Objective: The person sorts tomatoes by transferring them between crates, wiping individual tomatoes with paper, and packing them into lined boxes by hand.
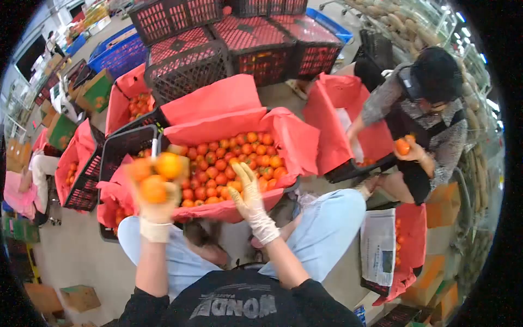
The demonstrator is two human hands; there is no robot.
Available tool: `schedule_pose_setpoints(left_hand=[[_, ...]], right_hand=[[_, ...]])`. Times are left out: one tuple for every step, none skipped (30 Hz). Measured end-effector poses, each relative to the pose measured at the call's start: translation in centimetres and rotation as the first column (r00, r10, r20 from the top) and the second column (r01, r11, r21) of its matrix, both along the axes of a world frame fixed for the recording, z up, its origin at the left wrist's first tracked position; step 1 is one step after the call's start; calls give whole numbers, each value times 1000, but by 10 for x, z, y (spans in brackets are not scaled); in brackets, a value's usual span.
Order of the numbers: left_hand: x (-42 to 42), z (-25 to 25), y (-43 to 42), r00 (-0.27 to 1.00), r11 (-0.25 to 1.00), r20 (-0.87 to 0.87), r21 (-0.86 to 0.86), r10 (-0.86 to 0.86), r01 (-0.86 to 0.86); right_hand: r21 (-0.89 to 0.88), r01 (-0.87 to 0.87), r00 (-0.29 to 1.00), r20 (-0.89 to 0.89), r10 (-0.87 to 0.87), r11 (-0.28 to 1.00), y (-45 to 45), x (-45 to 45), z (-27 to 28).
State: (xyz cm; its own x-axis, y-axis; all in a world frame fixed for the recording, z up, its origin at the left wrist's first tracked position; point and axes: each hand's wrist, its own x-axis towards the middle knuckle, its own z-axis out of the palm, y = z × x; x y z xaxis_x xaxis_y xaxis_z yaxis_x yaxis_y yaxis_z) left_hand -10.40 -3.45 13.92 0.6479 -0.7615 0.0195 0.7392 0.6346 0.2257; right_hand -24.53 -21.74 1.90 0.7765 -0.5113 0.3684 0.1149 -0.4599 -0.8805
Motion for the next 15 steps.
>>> schedule_pose_setpoints(left_hand=[[7,13,26,988,990,-74,-39,133,-136],[14,29,49,981,979,2,-73,192,-191],[20,42,74,960,961,85,-102,267,-258],[26,47,99,938,945,116,-44,328,-325],[27,51,130,907,916,149,12,395,-401],[29,46,159,880,878,166,109,446,-465],[32,38,189,883,847,186,253,431,-467],[32,27,210,848,758,208,381,487,-529],[35,12,235,866,691,167,540,471,-480],[36,-8,252,843,581,147,663,517,-472],[35,-20,263,873,650,42,651,485,-393],[35,-23,268,906,603,-37,758,422,-250],[36,-38,277,902,605,-40,755,430,-255],[45,-62,286,915,543,-2,805,403,-238],[49,-79,288,929,475,22,855,371,-210]], right_hand=[[-349,75,962,-223,-161,934,-4,-6,-17],[-363,89,919,-329,-217,928,-7,-7,-39],[-375,78,868,-430,-248,924,-7,-7,-58],[-483,85,838,-439,-325,871,-5,-5,-65],[-587,80,812,-430,-395,805,-2,-2,-69],[-619,109,821,-385,-421,778,-3,3,-76],[-588,68,764,-488,-421,806,-4,5,-75],[-589,97,776,-460,-432,802,-4,8,-76],[-589,129,779,-437,-449,798,-2,9,-77],[-610,71,773,-466,-430,789,-3,5,-75],[-638,37,763,-479,-434,769,-3,9,-73],[-637,41,777,-465,-425,770,0,14,-74],[-641,37,760,-480,-438,767,1,10,-74],[-651,46,742,-485,-463,757,1,10,-75],[-660,45,735,-487,-472,750,1,11,-73]])
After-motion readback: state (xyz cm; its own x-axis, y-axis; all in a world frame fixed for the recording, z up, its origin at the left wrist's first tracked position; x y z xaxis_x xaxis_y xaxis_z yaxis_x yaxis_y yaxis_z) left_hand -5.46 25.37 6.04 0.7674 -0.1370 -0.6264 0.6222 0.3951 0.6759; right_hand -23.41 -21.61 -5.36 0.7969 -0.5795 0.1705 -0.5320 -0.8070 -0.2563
